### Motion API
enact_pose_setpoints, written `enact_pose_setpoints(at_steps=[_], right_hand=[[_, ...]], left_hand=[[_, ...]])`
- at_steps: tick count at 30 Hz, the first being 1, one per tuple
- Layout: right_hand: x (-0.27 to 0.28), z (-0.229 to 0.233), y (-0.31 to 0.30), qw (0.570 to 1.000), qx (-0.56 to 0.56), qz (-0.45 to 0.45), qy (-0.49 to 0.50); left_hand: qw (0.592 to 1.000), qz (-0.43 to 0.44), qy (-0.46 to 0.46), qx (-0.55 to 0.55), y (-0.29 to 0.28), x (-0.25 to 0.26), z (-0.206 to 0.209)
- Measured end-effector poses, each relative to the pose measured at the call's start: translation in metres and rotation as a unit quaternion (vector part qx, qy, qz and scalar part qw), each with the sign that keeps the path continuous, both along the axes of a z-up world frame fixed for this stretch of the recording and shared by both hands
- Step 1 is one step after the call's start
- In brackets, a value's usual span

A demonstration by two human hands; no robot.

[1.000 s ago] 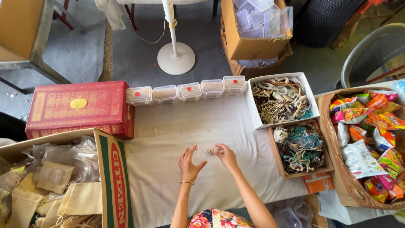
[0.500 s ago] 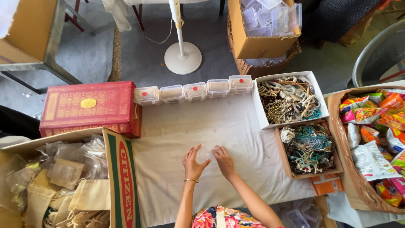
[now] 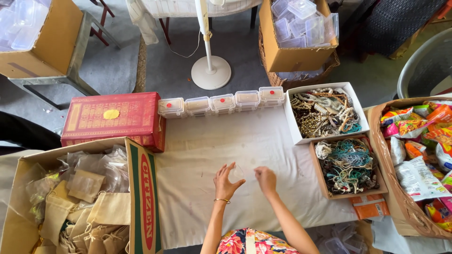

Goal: The recorder is seen putting small items into plastic bags and placing them into a small fabric pouch.

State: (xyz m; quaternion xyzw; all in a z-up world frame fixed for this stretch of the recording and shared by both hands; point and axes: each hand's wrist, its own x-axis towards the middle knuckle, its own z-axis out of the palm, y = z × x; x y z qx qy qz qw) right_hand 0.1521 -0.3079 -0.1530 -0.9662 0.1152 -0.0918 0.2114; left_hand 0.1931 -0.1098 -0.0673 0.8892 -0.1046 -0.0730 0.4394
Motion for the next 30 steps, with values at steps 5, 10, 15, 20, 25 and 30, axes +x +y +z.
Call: enact_pose_setpoints(at_steps=[5, 10, 15, 20, 25, 30], right_hand=[[0.028, 0.064, -0.026, 0.864, 0.48, -0.126, 0.086], [0.033, 0.104, -0.011, 0.784, 0.6, -0.035, 0.159], [0.033, 0.141, 0.011, 0.88, 0.44, 0.01, 0.178], [0.034, 0.174, 0.016, 0.898, 0.381, -0.012, 0.22], [0.036, 0.157, -0.001, 0.87, 0.437, -0.016, 0.229], [0.036, 0.153, -0.008, 0.84, 0.493, -0.008, 0.225]], left_hand=[[1.0, -0.019, 0.003, 0.001, -0.006, -0.005, -0.002], [0.999, -0.041, -0.01, -0.016, -0.015, -0.008, -0.001], [0.998, -0.01, -0.055, -0.028, -0.017, -0.012, -0.014], [0.996, -0.007, -0.088, -0.032, -0.019, -0.013, -0.008], [0.992, -0.002, -0.122, -0.043, -0.021, -0.012, 0.003], [0.99, -0.02, -0.135, -0.045, -0.023, -0.012, 0.011]])
